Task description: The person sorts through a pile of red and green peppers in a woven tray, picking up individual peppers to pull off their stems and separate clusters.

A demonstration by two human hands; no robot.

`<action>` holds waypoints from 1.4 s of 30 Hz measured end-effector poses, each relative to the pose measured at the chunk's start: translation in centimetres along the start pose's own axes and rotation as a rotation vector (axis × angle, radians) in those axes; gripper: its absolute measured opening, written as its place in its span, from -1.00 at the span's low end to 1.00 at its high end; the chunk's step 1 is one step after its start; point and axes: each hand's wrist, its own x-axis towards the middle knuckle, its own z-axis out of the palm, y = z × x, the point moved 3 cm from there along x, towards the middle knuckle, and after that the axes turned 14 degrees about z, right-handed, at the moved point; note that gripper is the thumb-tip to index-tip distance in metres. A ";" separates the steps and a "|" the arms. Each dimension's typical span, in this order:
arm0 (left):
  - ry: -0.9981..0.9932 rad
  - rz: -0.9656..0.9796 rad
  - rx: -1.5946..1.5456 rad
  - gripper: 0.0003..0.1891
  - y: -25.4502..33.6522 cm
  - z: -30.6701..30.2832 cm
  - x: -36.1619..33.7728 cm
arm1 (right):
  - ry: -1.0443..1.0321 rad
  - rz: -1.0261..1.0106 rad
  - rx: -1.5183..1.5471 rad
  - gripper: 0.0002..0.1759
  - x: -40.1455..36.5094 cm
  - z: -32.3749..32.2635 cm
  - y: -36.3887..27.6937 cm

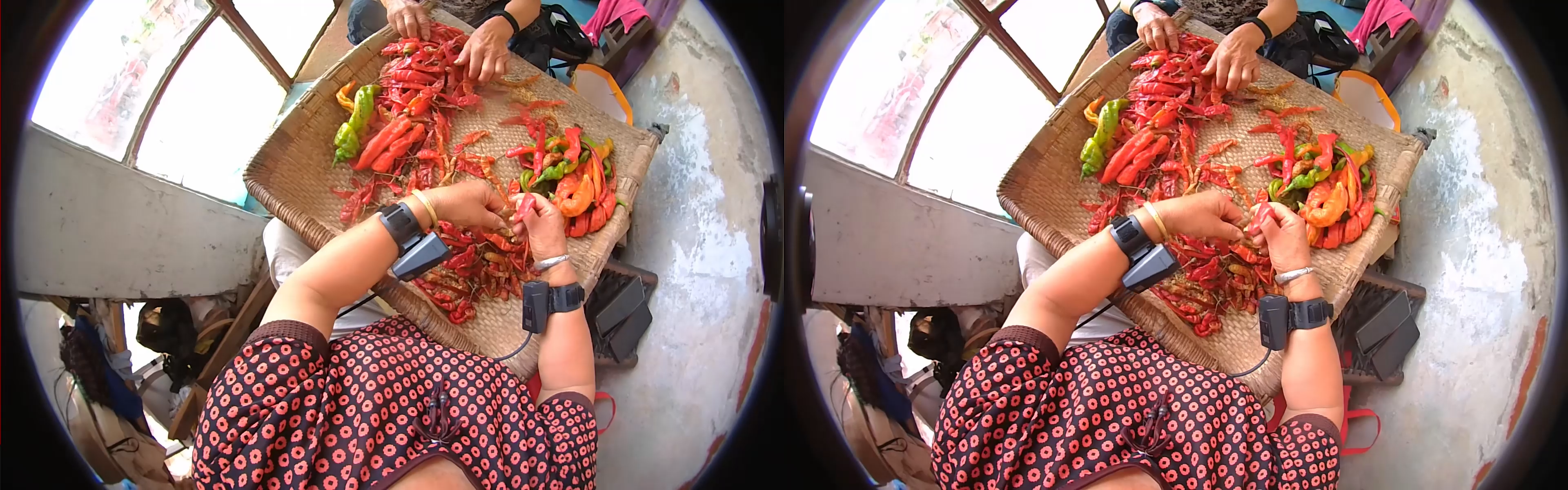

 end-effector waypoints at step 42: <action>0.202 -0.214 0.788 -0.82 -0.8 -1.6 -1.0 | 0.119 -0.159 -1.330 -0.83 -0.3 1.4 0.9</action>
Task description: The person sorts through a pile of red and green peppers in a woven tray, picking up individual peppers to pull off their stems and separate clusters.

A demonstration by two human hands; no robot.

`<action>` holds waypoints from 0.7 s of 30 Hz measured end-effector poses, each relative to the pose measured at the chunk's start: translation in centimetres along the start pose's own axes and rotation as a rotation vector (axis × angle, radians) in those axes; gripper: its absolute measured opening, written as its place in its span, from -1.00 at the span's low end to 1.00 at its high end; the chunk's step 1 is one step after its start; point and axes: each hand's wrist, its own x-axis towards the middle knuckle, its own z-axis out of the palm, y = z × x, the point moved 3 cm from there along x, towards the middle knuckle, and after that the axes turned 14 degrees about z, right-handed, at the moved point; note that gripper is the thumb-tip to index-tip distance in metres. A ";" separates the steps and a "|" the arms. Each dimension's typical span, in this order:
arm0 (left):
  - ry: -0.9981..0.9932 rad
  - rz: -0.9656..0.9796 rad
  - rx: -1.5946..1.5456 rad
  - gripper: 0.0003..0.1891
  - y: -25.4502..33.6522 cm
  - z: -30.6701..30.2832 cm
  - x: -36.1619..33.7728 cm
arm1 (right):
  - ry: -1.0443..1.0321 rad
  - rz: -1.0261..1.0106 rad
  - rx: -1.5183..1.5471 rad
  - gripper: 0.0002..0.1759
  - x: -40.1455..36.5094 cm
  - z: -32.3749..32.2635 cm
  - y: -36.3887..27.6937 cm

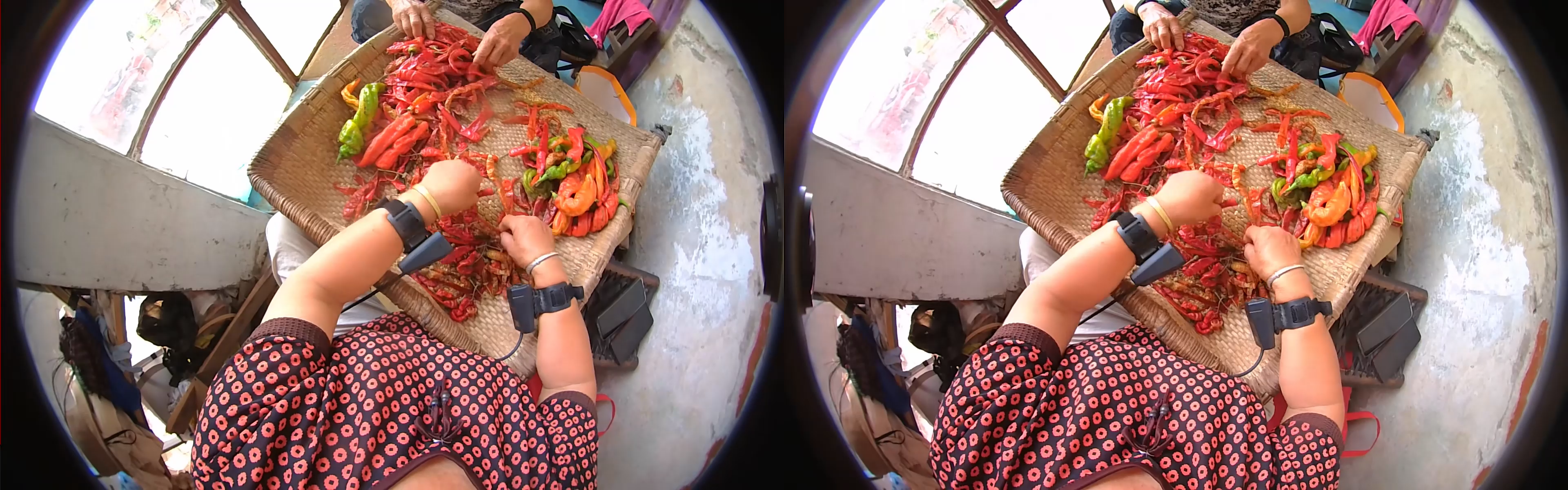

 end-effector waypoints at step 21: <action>0.108 0.152 -0.745 -0.78 -0.1 -1.2 0.3 | -0.291 0.122 0.918 -0.79 -0.1 -0.1 -0.7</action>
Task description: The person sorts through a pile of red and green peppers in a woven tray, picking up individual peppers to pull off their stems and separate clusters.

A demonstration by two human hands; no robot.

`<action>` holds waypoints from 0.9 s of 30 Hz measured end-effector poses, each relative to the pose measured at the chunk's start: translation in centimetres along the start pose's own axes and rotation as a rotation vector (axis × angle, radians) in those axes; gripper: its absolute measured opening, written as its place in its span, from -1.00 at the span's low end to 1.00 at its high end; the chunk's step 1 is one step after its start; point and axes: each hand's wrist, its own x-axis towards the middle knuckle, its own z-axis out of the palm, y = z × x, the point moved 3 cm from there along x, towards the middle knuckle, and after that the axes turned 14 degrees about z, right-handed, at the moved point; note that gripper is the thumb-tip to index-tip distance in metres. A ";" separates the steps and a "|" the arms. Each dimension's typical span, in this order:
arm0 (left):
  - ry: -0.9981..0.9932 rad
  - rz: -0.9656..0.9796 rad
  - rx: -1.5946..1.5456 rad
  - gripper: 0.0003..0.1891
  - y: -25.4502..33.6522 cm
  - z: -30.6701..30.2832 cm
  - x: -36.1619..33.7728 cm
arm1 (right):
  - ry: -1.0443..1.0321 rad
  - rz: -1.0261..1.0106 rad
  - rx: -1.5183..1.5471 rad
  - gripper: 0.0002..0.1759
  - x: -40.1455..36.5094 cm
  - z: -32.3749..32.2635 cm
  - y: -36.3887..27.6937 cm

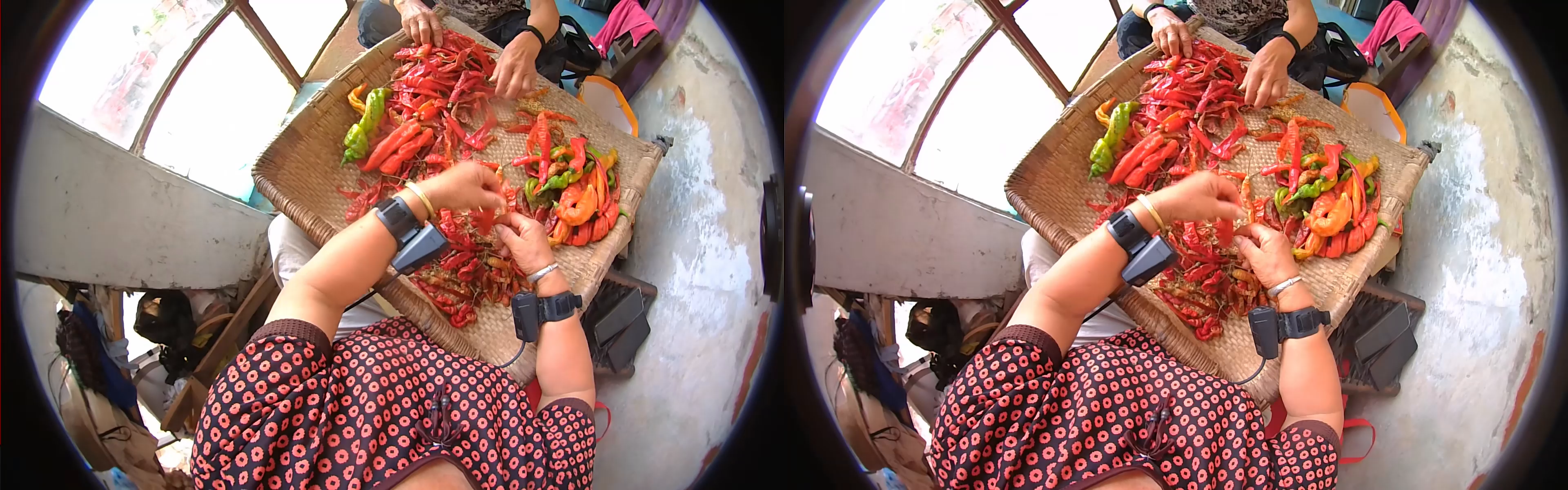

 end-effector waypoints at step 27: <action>0.394 0.054 0.655 -0.79 -1.5 -5.3 -2.0 | 0.389 -0.394 -0.363 -0.75 -0.4 -1.5 -1.4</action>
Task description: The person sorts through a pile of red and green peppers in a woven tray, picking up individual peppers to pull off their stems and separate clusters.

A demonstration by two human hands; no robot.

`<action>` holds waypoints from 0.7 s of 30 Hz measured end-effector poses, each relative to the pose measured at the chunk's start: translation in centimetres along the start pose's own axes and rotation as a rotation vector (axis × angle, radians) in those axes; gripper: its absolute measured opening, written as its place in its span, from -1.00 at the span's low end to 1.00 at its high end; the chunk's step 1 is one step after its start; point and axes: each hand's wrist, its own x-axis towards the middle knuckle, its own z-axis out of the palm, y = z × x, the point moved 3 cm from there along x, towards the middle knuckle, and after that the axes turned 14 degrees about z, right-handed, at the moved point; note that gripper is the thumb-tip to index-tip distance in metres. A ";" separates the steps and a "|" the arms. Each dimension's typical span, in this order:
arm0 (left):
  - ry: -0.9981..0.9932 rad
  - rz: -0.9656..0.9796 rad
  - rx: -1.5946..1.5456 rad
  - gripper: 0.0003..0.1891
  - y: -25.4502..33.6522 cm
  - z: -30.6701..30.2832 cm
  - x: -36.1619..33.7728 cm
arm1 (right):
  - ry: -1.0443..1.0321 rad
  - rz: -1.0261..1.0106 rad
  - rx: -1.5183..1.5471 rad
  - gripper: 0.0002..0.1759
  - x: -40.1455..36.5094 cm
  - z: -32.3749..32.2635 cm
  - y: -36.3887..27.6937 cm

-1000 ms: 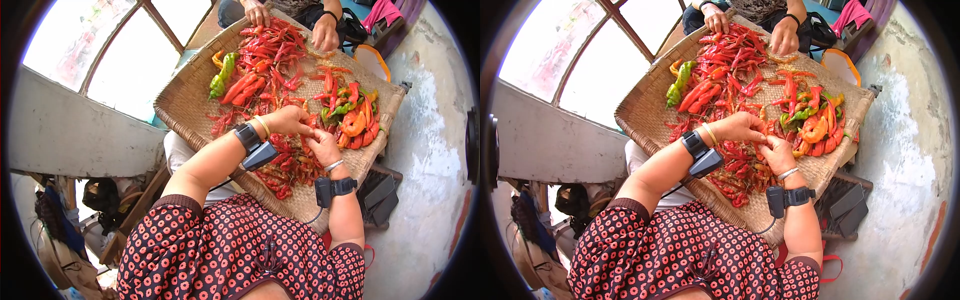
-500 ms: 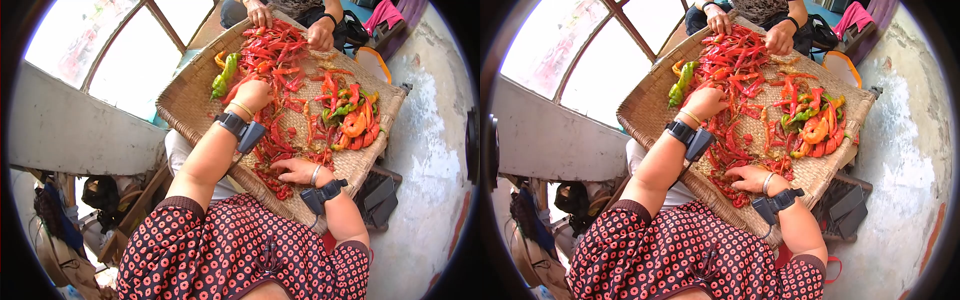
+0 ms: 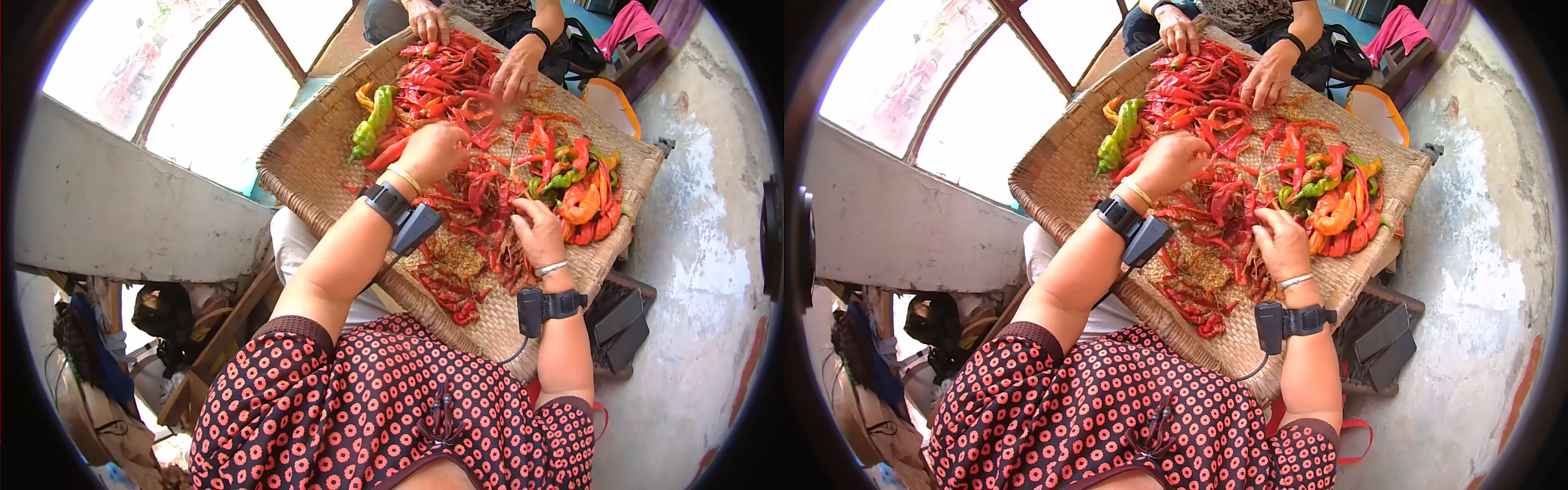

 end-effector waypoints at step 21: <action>-0.605 -0.125 0.283 -0.74 0.6 0.5 -1.4 | -0.276 0.220 -0.614 -0.68 -0.3 0.6 2.7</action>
